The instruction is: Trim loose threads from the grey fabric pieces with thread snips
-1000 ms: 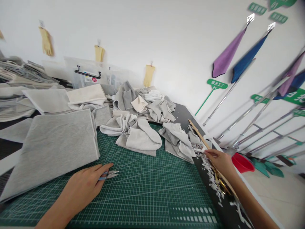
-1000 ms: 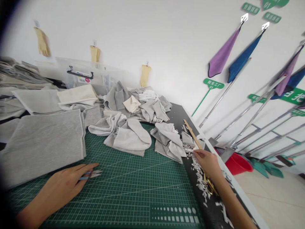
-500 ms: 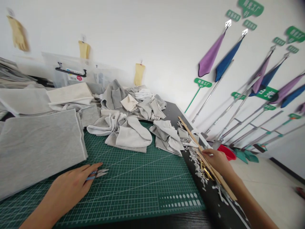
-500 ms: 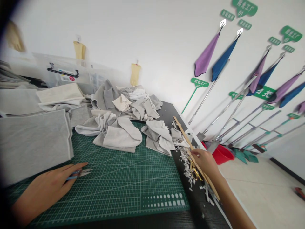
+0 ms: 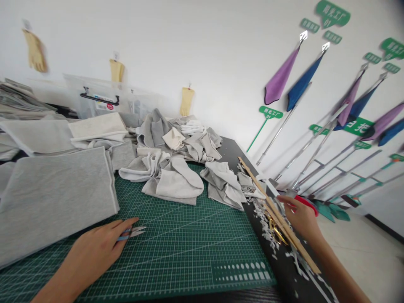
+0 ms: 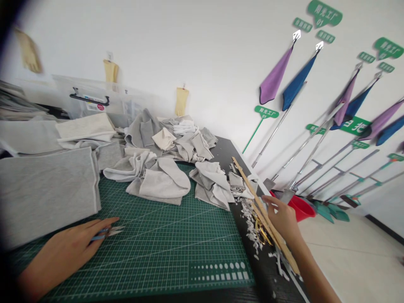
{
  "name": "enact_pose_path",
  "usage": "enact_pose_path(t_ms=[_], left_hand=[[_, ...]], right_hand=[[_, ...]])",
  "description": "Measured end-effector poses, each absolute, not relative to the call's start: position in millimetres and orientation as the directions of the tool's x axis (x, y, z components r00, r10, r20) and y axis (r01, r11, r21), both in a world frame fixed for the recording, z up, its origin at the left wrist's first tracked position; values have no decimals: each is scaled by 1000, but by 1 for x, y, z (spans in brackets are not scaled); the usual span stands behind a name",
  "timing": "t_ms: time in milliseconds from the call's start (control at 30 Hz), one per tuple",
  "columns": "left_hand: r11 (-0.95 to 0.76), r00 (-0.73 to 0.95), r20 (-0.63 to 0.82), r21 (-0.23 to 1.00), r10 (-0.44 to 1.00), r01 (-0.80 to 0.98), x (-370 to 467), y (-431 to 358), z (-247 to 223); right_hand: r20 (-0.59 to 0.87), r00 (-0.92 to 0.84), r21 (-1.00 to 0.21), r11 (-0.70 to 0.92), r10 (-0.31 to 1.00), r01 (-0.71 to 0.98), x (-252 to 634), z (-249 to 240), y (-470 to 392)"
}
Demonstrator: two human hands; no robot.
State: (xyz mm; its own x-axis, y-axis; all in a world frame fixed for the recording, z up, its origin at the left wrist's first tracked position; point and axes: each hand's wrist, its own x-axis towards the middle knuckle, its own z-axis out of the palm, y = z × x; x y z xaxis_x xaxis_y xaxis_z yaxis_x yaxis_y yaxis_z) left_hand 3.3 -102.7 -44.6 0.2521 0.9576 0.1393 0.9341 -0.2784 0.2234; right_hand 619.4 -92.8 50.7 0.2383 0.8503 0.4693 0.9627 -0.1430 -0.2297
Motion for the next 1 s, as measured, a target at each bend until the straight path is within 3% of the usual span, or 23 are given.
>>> enact_pose_path(t_ms=[200,300,400,500,600,800,1000], left_hand=[[-270,246,126,234,961,934,5,-103,-41],[-268,241,131,260,962,928,6,-104,-39],[-262,237,120,283,964,923,8,-106,-36],[-254,227,123,298,966,920,9,-107,-34],[-253,224,126,314,966,915,10,-108,-33],[-256,228,124,301,966,919,8,-108,-37],[-270,239,136,300,961,915,9,-107,-38]], right_hand=[[501,68,-327,116,863,938,557,47,-33],[502,-68,-329,263,862,907,520,38,12],[426,-213,-252,341,880,906,493,25,55],[261,-220,-231,282,940,931,481,7,88],[191,-186,-254,232,964,939,479,-7,106],[286,-14,-274,96,958,957,493,-3,113],[391,169,-371,-13,905,929,509,26,116]])
